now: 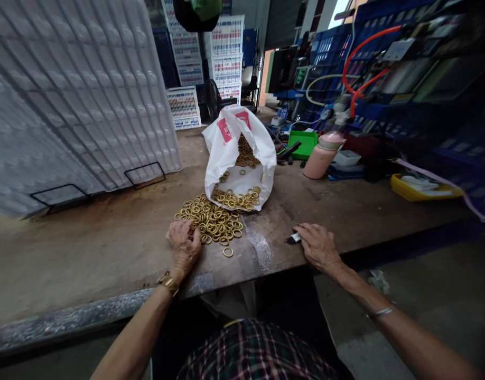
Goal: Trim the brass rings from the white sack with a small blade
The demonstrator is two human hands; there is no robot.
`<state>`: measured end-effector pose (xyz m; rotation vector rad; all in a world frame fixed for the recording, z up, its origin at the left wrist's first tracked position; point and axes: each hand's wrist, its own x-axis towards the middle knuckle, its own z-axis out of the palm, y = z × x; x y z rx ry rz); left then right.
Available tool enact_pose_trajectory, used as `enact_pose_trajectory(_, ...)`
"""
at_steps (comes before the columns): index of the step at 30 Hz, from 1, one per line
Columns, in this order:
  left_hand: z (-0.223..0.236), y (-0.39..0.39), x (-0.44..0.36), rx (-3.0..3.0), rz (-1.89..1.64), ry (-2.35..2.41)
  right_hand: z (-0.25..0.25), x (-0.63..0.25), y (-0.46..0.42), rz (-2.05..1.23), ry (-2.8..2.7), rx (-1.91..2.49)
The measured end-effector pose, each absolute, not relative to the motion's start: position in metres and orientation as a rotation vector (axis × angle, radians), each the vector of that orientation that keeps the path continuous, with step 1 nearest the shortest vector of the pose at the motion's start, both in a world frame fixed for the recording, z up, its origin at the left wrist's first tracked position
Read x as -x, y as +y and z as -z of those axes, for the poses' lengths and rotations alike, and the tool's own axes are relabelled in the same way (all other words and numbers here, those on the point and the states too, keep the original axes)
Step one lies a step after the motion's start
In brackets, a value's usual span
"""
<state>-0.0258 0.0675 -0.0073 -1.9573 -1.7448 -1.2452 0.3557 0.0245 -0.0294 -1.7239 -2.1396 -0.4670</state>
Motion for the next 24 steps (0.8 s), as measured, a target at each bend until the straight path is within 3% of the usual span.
enact_pose_trajectory(6, 0.006, 0.016, -0.005, 2.343, 1.316, -1.582, 0.015, -0.320, 0.016, 0.495, -2.121, 1.821)
enact_pose_trajectory(12, 0.001, 0.001, -0.023, 2.748, 0.958, -1.681, 0.012, -0.278, 0.021, 0.283, -2.319, 1.604)
enact_pose_trajectory(24, 0.006, 0.015, -0.022, 2.811, 1.000, -1.725, 0.017, -0.252, 0.034, 0.045, -2.184, 1.522)
